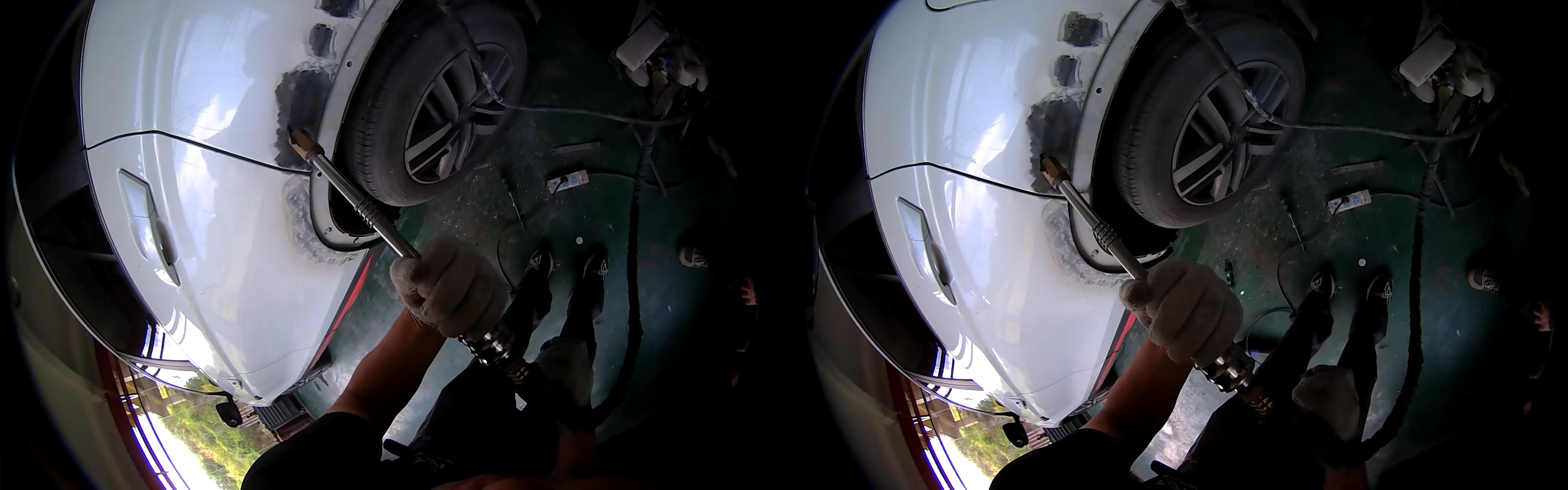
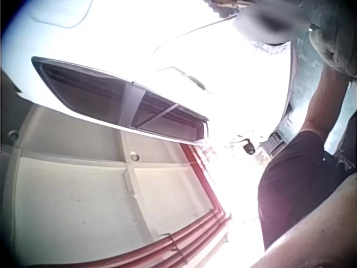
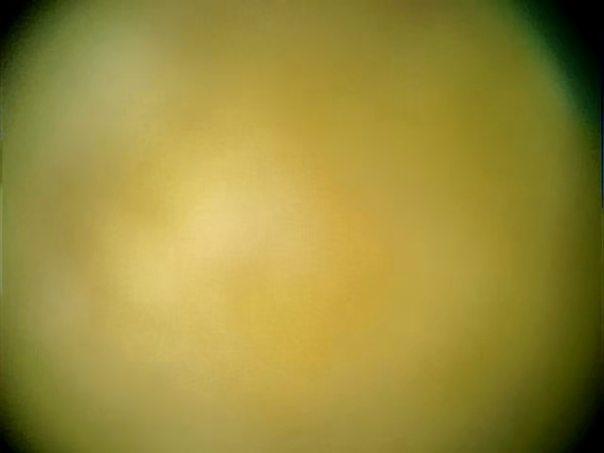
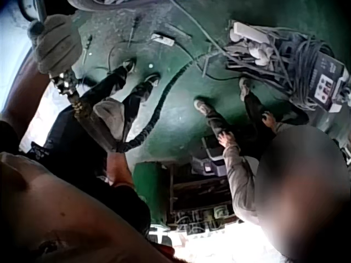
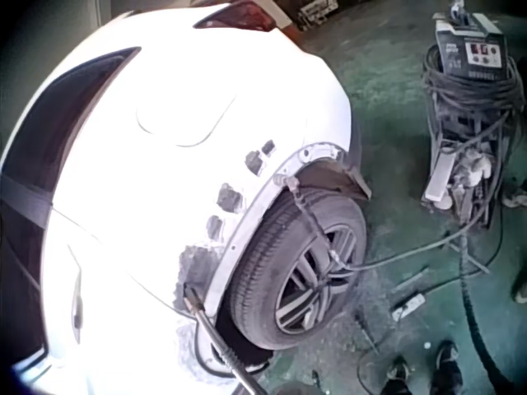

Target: The person uses a spot welder to attach a puller stud to the rear bumper of a white car. They then use a hammer to tap the stud and the surrounding area. The person repeatedly uses the spot welder to heat and pull the stud, attempting to remove a dent from the bumper.

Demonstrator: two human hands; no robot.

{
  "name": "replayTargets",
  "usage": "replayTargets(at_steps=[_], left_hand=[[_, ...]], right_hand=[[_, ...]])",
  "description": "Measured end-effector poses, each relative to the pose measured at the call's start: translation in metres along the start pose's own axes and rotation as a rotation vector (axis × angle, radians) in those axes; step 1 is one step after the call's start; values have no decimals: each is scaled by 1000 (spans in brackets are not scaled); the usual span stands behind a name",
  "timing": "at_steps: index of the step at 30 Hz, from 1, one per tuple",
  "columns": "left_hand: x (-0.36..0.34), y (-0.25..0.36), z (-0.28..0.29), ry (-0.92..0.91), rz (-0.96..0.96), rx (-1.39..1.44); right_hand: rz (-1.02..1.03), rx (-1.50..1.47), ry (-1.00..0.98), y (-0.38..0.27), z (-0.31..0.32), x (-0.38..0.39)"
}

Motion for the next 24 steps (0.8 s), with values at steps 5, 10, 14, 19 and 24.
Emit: replayTargets(at_steps=[5,10,14,19,24], left_hand=[[17,0,39,1079,153,-734],[58,-27,68,1112,209,-617],[53,-39,99,1019,210,-474],[41,-31,146,720,-20,-456],[16,-40,169,549,-82,-433]], right_hand=[[-255,-1594,33,52,-29,23],[-246,-1883,156,86,-3,30],[6,-1693,-82,147,-3,44],[-20,-1380,-96,194,49,-13],[154,-1089,-1,230,101,-46]])
Point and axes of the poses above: each hand's wrist, its own x-axis away from the middle knuckle, its own z-axis out of the back of the hand, y = z × x, the point moved 9 cm from there along -x, towards the middle knuckle, and after that the axes turned 2 degrees about -x, right-handed, at the moved point
